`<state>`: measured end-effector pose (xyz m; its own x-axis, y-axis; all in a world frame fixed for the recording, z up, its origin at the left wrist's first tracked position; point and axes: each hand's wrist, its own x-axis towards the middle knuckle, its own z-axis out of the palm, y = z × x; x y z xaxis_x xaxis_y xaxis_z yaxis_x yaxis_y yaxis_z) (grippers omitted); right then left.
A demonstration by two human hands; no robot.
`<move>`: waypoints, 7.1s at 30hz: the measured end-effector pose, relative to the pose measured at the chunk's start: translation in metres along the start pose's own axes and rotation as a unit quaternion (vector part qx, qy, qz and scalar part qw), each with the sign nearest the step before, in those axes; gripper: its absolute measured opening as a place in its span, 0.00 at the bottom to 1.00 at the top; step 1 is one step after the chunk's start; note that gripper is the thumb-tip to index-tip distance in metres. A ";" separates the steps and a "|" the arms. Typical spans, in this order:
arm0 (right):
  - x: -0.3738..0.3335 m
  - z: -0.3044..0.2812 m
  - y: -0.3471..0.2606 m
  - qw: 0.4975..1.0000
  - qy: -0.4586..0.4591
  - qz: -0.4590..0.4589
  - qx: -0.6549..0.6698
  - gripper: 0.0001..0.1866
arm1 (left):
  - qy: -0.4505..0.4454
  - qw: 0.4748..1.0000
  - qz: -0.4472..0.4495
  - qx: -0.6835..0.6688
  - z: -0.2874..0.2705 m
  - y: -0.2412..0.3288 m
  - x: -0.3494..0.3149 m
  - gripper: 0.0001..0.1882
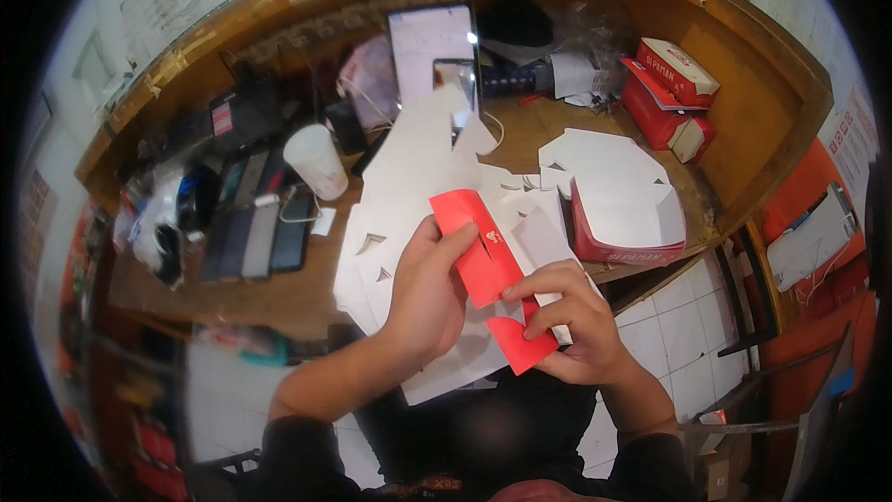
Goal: The person assembles small red and white cardboard boxes by hand. They fold the flat pieces into shape, interlock the tabs, and stack the finished boxes on the table.
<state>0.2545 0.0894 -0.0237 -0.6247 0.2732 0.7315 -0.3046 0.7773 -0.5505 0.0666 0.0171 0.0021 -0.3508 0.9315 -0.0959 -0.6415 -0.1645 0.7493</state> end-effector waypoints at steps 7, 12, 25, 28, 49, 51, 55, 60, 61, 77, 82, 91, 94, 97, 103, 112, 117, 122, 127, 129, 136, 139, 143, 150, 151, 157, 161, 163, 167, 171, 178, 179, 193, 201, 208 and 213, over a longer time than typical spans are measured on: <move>0.019 0.026 -0.019 0.982 0.183 -0.023 -0.036 0.18 | -0.016 0.992 0.110 0.057 -0.016 0.002 -0.060 0.17; 0.030 0.033 -0.028 0.986 0.108 -0.101 0.072 0.20 | -0.006 0.973 0.224 0.055 -0.022 0.020 -0.066 0.20; 0.051 0.013 -0.039 0.990 0.036 -0.113 -0.079 0.11 | -0.043 0.962 0.254 0.094 -0.025 0.008 -0.079 0.17; 0.050 0.012 -0.039 0.990 -0.001 -0.122 -0.063 0.10 | -0.029 0.964 0.262 0.035 -0.024 0.010 -0.073 0.17; 0.038 -0.035 0.041 0.890 0.222 0.324 0.233 0.11 | -0.427 0.449 0.236 0.749 -0.059 0.046 -0.078 0.32; 0.039 -0.024 0.049 0.881 0.188 0.358 0.247 0.12 | -0.409 0.579 0.237 0.664 -0.068 0.034 -0.070 0.25; 0.038 -0.012 0.022 0.989 0.051 0.135 0.014 0.10 | -0.232 0.787 0.114 0.560 -0.076 0.020 -0.069 0.14; 0.037 -0.013 0.000 0.994 -0.046 0.055 0.079 0.10 | -0.070 0.945 -0.103 0.304 -0.094 0.009 -0.063 0.06; 0.033 -0.015 0.008 0.989 -0.012 0.042 0.140 0.12 | -0.068 0.966 -0.111 0.224 -0.094 0.007 -0.062 0.06; 0.039 0.013 -0.027 0.981 -0.118 0.087 -0.124 0.05 | -0.027 0.931 -0.113 0.346 -0.062 0.019 -0.066 0.11; 0.039 0.008 -0.024 0.989 -0.091 0.088 -0.077 0.03 | -0.076 0.915 -0.022 0.395 -0.061 0.021 -0.073 0.10; 0.037 0.009 -0.022 0.988 -0.120 0.071 -0.073 0.05 | -0.113 0.850 0.058 0.510 -0.050 0.030 -0.074 0.07; 0.038 0.006 -0.019 0.993 -0.074 0.066 -0.071 0.14 | -0.137 0.803 0.130 0.565 -0.048 0.033 -0.073 0.07; 0.037 0.003 -0.016 0.989 0.088 0.115 -0.013 0.24 | -0.230 0.675 0.313 0.628 -0.051 0.033 -0.070 0.09; -0.001 -0.050 0.018 0.867 0.146 0.373 0.296 0.28 | -0.394 0.438 0.463 0.663 -0.054 0.036 -0.063 0.09; -0.076 -0.127 0.048 0.858 0.309 0.288 0.294 0.21 | -0.334 0.301 0.525 0.722 0.004 0.031 0.019 0.14; -0.070 -0.159 0.051 0.826 0.438 0.267 0.234 0.18 | -0.244 0.368 0.619 0.649 0.055 -0.017 0.073 0.24; -0.098 -0.178 0.090 0.820 0.462 0.295 0.164 0.16 | -0.337 0.450 0.429 0.707 0.066 -0.080 0.110 0.08; -0.090 -0.186 0.089 0.844 0.414 0.336 0.057 0.13 | -0.295 0.489 0.443 0.691 0.053 -0.100 0.118 0.05; -0.091 -0.191 0.089 0.851 0.387 0.354 0.004 0.14 | -0.296 0.511 0.439 0.677 0.051 -0.098 0.111 0.06; -0.079 -0.188 0.083 0.863 0.359 0.355 0.009 0.15 | -0.320 0.555 0.403 0.654 0.048 -0.076 0.105 0.09; -0.076 -0.189 0.085 0.858 0.371 0.355 0.037 0.15 | -0.339 0.542 0.450 0.623 0.044 -0.080 0.115 0.08; -0.075 -0.192 0.086 0.853 0.390 0.341 0.053 0.14 | -0.317 0.506 0.494 0.631 0.045 -0.085 0.131 0.07; -0.073 -0.193 0.070 0.896 0.244 0.338 -0.152 0.17 | -0.369 0.518 0.372 0.677 0.045 -0.079 0.124 0.05; -0.068 -0.189 0.067 0.896 0.249 0.334 -0.150 0.17 | -0.362 0.517 0.381 0.676 0.043 -0.080 0.124 0.06; -0.060 -0.186 0.067 0.906 0.249 0.300 -0.165 0.18 | -0.312 0.502 0.511 0.624 0.046 -0.077 0.119 0.09; -0.064 -0.182 0.070 0.905 0.177 0.338 -0.190 0.22 | -0.324 0.512 0.473 0.639 0.046 -0.075 0.121 0.09; -0.063 -0.182 0.067 0.890 0.119 0.310 -0.312 0.30 | -0.344 0.516 0.484 0.617 0.050 -0.074 0.124 0.09; -0.051 -0.178 0.056 0.879 0.065 0.271 -0.386 0.32 | -0.353 0.492 0.526 0.597 0.057 -0.078 0.128 0.08; -0.048 -0.175 0.052 0.868 -0.017 0.264 -0.419 0.27 | -0.367 0.502 0.464 0.631 0.056 -0.082 0.131 0.08; -0.056 -0.183 0.061 0.886 -0.090 0.354 -0.285 0.11 | -0.356 0.473 0.519 0.616 0.066 -0.079 0.137 0.05; -0.055 -0.183 0.061 0.884 -0.093 0.360 -0.285 0.09 | -0.361 0.456 0.530 0.617 0.066 -0.080 0.139 0.05; -0.052 -0.184 0.053 0.892 0.014 0.192 -0.409 0.13 | -0.270 0.452 0.611 0.591 0.084 -0.069 0.124 0.05; -0.064 -0.182 0.048 0.878 -0.054 0.237 -0.413 0.15 | -0.355 0.430 0.467 0.687 0.061 -0.088 0.120 0.04; -0.059 -0.176 0.038 0.873 -0.156 0.311 -0.341 0.12 | -0.396 0.448 0.337 0.728 0.058 -0.095 0.111 0.10; -0.054 -0.163 0.031 0.878 -0.193 0.286 -0.332 0.19 | -0.423 0.404 0.320 0.745 0.051 -0.107 0.106 0.15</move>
<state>0.3961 0.1909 -0.0145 -0.7752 0.6139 0.1492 0.5448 0.7692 -0.3339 0.1330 0.1505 -0.0548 0.6437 0.7340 0.2167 0.7404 -0.6689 0.0666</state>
